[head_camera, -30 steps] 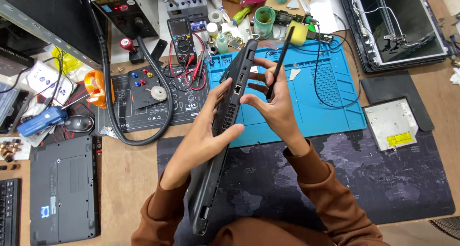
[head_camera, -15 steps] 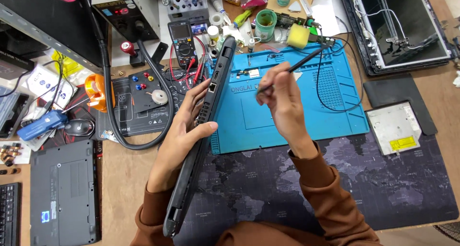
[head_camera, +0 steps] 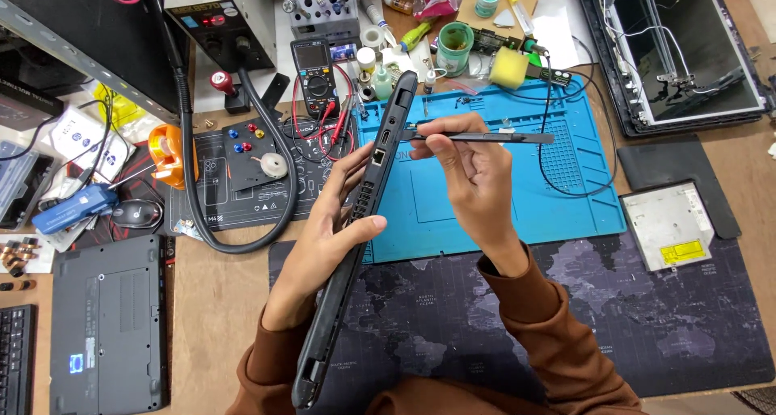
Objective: Disassembling a laptop by prying open the case and removing the back cover
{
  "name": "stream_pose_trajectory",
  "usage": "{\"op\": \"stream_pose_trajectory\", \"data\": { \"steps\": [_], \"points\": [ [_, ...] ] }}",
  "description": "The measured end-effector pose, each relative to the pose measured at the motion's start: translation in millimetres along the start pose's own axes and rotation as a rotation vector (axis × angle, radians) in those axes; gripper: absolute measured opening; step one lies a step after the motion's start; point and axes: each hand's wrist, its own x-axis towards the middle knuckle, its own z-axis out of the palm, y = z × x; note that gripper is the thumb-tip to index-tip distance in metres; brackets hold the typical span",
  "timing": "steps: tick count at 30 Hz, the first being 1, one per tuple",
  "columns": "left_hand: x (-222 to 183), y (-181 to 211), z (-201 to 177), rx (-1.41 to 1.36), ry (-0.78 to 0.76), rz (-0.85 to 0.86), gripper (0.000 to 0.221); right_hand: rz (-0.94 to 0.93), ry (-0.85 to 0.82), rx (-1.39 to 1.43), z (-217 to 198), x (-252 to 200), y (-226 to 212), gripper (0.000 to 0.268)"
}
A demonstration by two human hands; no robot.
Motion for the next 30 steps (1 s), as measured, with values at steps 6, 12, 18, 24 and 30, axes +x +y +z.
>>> {"op": "stream_pose_trajectory", "data": {
  "steps": [6, 12, 18, 24, 30],
  "points": [
    [0, 4, 5, 0.019, -0.015, -0.007, 0.085, -0.071, -0.045, -0.143, -6, 3, -8, 0.013],
    [1, 0, 4, 0.017, -0.016, -0.013, 0.085, -0.15, -0.109, -0.293, -10, 13, -19, 0.01],
    [2, -2, -3, 0.033, -0.013, -0.004, 0.082, -0.166, -0.12, -0.37, 3, 15, -25, 0.009],
    [2, 2, -11, 0.024, -0.008, 0.032, 0.08, -0.073, -0.015, -0.172, 11, 12, -12, 0.01],
    [4, -3, -16, 0.017, -0.015, 0.049, 0.081, 0.116, 0.094, 0.09, 24, 8, -2, 0.015]
  ]
}}
